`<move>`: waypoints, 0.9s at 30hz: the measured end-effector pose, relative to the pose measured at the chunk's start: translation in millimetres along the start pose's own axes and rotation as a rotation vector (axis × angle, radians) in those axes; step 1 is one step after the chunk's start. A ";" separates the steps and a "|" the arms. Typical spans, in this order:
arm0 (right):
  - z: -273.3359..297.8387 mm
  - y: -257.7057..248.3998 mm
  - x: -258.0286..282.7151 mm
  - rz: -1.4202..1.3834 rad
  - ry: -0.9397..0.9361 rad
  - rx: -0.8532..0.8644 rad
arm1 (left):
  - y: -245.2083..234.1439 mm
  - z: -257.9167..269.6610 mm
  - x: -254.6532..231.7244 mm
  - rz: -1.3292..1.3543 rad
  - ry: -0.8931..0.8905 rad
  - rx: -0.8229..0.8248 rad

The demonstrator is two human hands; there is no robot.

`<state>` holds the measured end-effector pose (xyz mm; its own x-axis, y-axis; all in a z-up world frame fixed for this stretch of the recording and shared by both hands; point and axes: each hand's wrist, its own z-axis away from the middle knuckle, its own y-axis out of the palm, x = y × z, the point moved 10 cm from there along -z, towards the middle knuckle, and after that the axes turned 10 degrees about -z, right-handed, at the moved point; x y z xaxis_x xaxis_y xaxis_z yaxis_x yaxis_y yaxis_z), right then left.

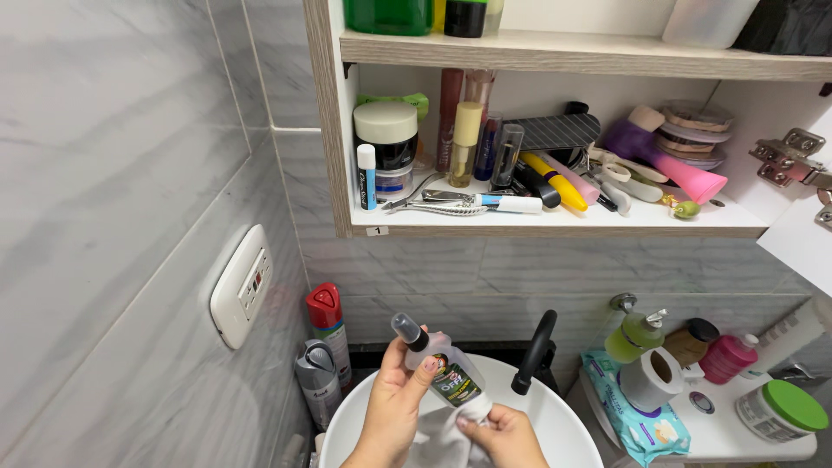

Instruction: The person wipes various hygiene products with a cloth and places them onto a bathroom cabinet shelf, including a large bottle of mouthwash, a facial mask tube, a spray bottle, and small cosmetic containers.

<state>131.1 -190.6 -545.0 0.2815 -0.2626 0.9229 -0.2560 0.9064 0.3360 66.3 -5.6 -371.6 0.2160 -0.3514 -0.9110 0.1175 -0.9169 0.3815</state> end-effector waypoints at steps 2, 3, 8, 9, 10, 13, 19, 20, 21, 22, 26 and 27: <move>7.1 14.5 16.3 0.246 0.000 0.098 | 1.4 -1.7 -6.7 -0.014 -0.014 0.005; 14.3 25.6 33.4 0.382 -0.049 0.183 | 1.3 -2.5 -10.0 -0.037 -0.022 -0.004; 34.1 39.5 91.8 0.719 0.018 -0.028 | 6.7 -9.0 -24.9 -0.130 -0.052 -0.001; 38.1 60.4 106.4 0.524 -0.082 0.097 | 11.5 -9.5 -28.6 -0.150 -0.042 0.028; 43.6 78.2 124.5 0.324 -0.185 0.217 | 16.6 -10.2 -32.9 -0.172 -0.030 0.059; 50.4 93.7 144.8 0.185 -0.109 0.301 | 31.5 -12.2 -44.7 -0.150 -0.026 0.093; 65.9 118.0 215.1 0.176 -0.208 0.375 | 68.0 -14.5 -93.6 -0.085 0.056 0.126; 69.1 122.8 224.4 0.177 -0.217 0.375 | 75.7 -14.8 -101.0 -0.087 0.063 0.131; 72.0 128.3 232.3 0.162 -0.219 0.379 | 79.2 -15.3 -109.7 -0.090 0.086 0.093; 74.3 133.5 240.4 0.148 -0.222 0.382 | 82.6 -16.0 -118.6 -0.092 0.109 0.054; 85.1 154.2 288.4 0.129 -0.358 0.413 | 102.9 -19.9 -149.1 -0.105 0.118 0.014; 89.1 159.6 306.0 0.131 -0.423 0.422 | 110.2 -19.3 -171.0 -0.096 0.247 0.031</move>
<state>94.1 -155.8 -192.1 -0.1468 -0.3452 0.9270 -0.6324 0.7533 0.1804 61.0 -42.9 -170.8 0.4356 -0.2090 -0.8756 0.1201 -0.9505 0.2866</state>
